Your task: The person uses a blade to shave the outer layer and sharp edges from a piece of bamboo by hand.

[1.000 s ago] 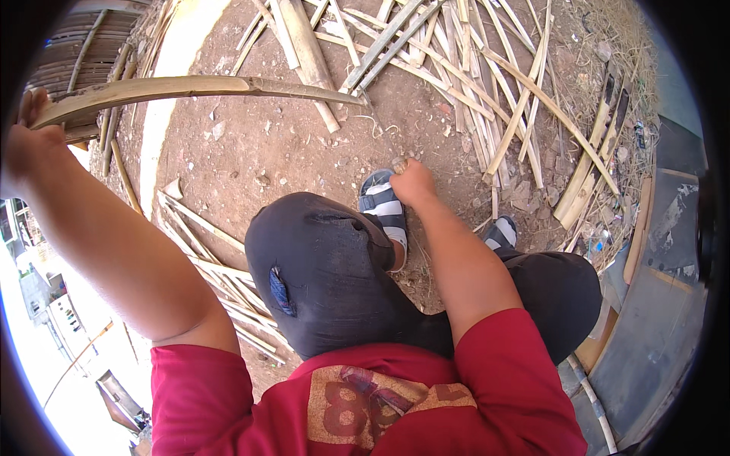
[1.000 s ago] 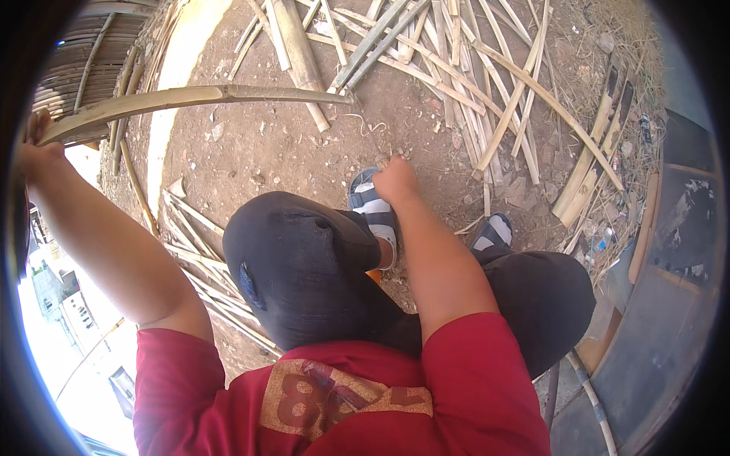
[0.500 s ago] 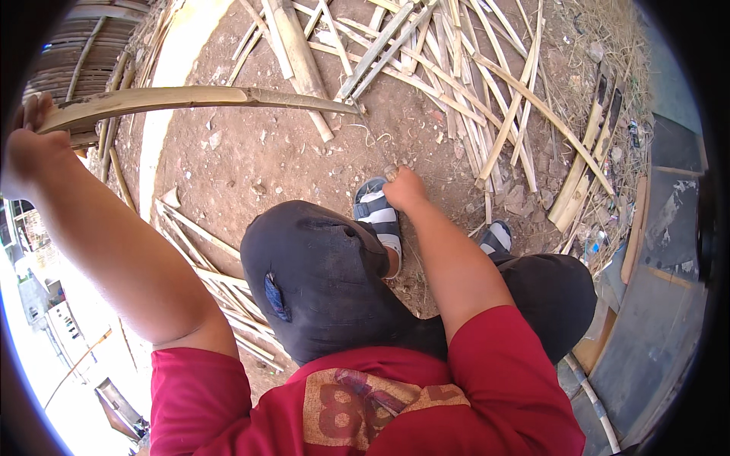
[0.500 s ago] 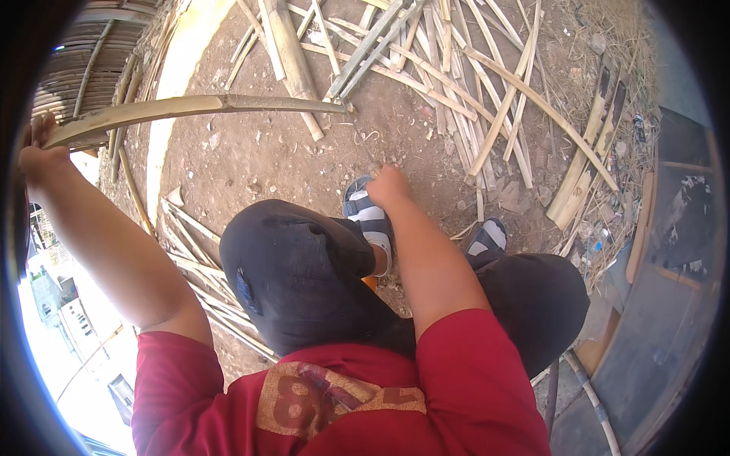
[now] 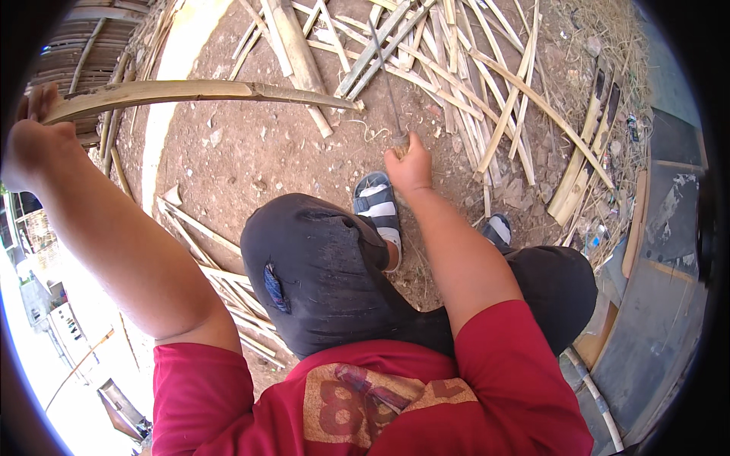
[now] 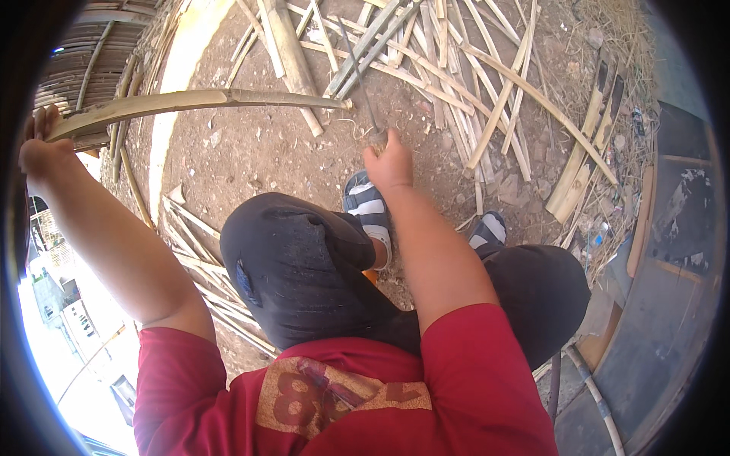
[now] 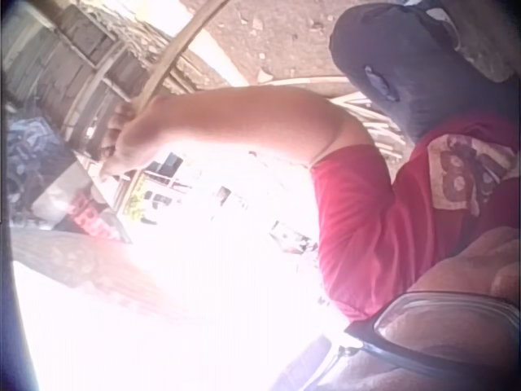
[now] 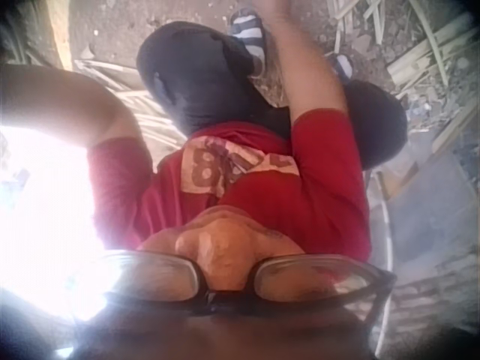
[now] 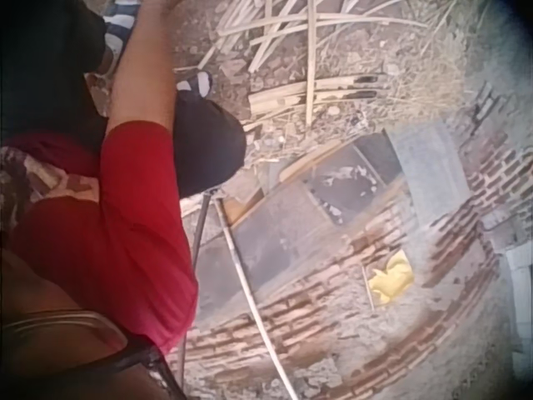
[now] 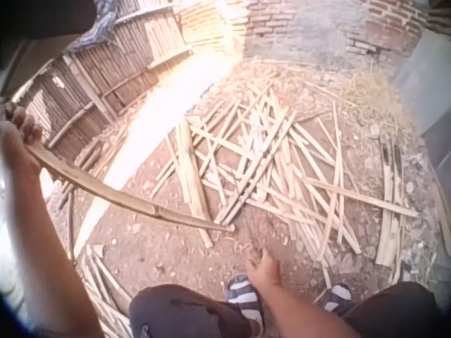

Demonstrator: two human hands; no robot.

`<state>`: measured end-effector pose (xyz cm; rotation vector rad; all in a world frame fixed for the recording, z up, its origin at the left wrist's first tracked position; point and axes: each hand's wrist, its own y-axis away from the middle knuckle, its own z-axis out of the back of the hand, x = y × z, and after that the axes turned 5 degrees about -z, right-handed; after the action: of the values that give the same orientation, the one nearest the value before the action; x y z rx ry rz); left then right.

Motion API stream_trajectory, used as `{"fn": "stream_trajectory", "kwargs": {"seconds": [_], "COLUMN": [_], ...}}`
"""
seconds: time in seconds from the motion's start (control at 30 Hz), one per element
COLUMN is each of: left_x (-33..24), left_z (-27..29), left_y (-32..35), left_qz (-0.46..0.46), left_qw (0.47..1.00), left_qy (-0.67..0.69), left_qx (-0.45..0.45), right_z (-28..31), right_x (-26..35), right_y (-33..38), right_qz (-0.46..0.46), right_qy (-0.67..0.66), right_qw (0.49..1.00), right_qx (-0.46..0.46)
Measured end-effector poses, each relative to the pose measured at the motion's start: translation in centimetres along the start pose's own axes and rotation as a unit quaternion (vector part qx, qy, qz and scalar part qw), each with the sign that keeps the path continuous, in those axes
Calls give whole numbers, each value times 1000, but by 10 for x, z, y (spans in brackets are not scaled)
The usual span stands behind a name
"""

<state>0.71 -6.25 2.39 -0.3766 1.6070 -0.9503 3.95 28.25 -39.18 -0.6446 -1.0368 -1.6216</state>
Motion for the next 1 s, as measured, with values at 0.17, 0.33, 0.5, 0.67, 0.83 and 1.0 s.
{"fn": "stream_trajectory", "kwargs": {"seconds": [0.17,0.33,0.5,0.67,0.83,1.0], "left_x": [12,-4,10,-3,2,-13], "left_z": [9,7,16,-6,9,-2], "left_y": [-19,2,-5,14,4,27], "left_qz": [21,42,27,11,7,6], "left_qw": [974,979,991,987,991,991], "left_qy": [216,199,134,161,131,132], "left_qx": [66,16,-10,-11,2,-5], "right_z": [-16,5,17,-13,-6,4], "right_x": [-55,17,77,-48,-37,-3], "right_y": [9,-11,-18,7,0,-12], "right_qz": [-116,-52,66,-96,-68,-65], "right_qy": [196,-3,-134,215,180,-40], "right_qw": [965,997,988,961,969,995], "right_qx": [130,54,-22,146,158,62]}}
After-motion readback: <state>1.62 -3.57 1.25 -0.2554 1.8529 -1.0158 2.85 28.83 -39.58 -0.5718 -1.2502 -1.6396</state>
